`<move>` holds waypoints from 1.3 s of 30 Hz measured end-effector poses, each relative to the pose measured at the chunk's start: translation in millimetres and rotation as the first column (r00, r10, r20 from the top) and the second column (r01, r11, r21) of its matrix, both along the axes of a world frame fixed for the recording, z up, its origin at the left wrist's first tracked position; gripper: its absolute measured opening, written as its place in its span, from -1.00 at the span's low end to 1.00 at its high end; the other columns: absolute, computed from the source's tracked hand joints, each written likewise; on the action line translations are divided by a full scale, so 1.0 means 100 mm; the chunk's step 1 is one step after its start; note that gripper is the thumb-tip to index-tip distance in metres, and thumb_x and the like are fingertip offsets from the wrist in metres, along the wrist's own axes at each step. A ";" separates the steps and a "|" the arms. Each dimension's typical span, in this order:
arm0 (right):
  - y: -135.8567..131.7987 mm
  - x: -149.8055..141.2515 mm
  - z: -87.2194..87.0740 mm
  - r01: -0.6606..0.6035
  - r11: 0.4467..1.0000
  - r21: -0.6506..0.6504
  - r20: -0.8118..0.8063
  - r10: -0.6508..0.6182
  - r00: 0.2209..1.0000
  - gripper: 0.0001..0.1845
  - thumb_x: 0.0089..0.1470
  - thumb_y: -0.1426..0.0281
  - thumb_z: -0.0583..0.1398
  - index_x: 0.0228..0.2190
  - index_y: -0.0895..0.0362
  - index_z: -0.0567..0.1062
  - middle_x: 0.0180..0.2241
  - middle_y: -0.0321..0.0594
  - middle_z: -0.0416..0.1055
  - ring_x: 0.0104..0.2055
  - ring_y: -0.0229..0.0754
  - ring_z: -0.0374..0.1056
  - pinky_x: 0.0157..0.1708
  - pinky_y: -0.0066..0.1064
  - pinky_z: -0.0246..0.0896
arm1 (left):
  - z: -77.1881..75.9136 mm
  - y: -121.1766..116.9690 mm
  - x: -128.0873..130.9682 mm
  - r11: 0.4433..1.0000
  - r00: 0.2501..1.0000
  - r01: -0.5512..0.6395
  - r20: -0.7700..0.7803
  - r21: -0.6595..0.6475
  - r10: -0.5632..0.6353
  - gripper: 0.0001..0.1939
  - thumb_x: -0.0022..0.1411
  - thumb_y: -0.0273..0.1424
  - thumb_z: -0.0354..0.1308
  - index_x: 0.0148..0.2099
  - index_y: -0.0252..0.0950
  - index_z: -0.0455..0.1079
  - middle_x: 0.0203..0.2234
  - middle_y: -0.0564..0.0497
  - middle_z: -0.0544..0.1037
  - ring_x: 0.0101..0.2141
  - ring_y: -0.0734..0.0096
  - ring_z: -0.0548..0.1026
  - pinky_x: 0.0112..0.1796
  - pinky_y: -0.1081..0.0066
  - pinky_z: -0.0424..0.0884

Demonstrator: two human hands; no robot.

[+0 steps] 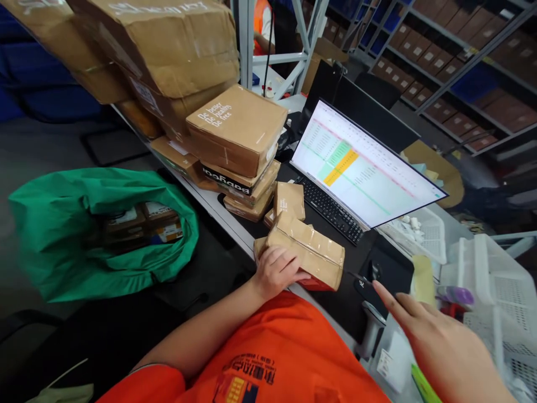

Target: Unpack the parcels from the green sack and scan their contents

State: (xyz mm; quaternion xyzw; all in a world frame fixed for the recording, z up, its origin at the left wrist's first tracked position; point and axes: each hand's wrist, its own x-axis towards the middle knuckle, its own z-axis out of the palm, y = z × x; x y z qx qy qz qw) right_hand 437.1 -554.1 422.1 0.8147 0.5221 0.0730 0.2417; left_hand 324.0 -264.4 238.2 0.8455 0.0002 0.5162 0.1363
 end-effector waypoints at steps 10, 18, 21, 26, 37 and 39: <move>-0.48 0.56 -2.14 0.660 0.672 0.336 -0.719 -0.270 0.641 -0.53 0.30 0.21 -0.04 -0.11 0.09 0.60 -0.40 -0.12 0.59 -0.40 -0.02 0.55 -0.34 -0.20 0.51 | 0.12 -0.02 0.12 0.997 0.994 -0.048 -0.097 0.061 0.053 -0.54 0.30 -0.01 0.22 0.03 -0.26 0.52 -0.22 -0.08 0.67 -0.17 0.18 0.55 -0.02 0.22 0.35; 0.66 0.57 -1.27 0.384 0.707 0.594 -0.543 0.001 0.840 -0.36 0.29 0.06 0.09 0.21 0.22 0.35 0.18 0.12 0.35 0.24 -0.01 0.27 0.24 -0.11 0.19 | 0.24 -0.06 0.17 0.998 0.992 -0.057 -0.114 0.028 0.060 -0.74 0.40 -0.19 0.17 -0.23 -0.27 0.48 -0.44 0.04 0.60 -0.29 0.31 0.52 -0.18 0.28 0.28; 1.27 0.34 -0.85 0.158 0.919 0.362 -0.473 0.035 0.880 -0.28 0.28 0.07 0.11 0.27 0.30 0.27 0.17 0.19 0.32 0.17 0.07 0.31 0.12 -0.16 0.31 | 0.27 -0.07 0.17 0.995 0.982 -0.090 -0.161 0.048 0.097 -0.69 0.43 -0.18 0.11 -0.31 -0.26 0.45 -0.51 0.06 0.54 -0.32 0.33 0.48 -0.20 0.28 0.23; 1.69 0.42 -0.71 0.054 0.998 0.027 -0.458 -0.036 0.888 -0.50 0.38 0.38 -0.09 0.23 0.32 0.30 -0.14 0.11 0.49 -0.25 -0.06 0.46 -0.30 -0.34 0.32 | 0.22 -0.08 0.02 0.994 0.983 -0.079 -0.159 0.073 0.090 -0.58 0.37 -0.02 0.12 -0.36 -0.25 0.44 -0.52 0.04 0.51 -0.32 0.28 0.46 -0.22 0.26 0.24; 1.80 0.64 -0.71 0.345 0.937 0.058 -0.534 -0.263 0.804 -0.56 0.41 0.33 -0.17 -0.06 0.18 0.44 -0.15 -0.01 0.52 -0.15 -0.02 0.46 -0.23 -0.31 0.23 | 0.73 0.07 -0.10 0.968 0.748 0.242 -0.648 0.064 -0.144 -0.36 -0.02 0.16 0.37 -0.16 -0.27 0.39 -0.14 -0.15 0.55 -0.10 0.05 0.48 -0.10 0.15 0.41; 1.78 0.46 -0.73 0.346 0.922 0.175 -0.477 -0.228 0.849 -0.54 0.42 0.26 -0.19 0.00 0.17 0.40 -0.06 0.02 0.49 -0.06 0.01 0.45 -0.21 -0.30 0.24 | 0.86 0.11 -0.01 0.951 0.673 0.288 -0.730 0.112 -0.118 -0.29 -0.07 0.24 0.34 -0.18 -0.27 0.37 -0.26 -0.09 0.53 -0.24 0.09 0.49 -0.22 0.17 0.40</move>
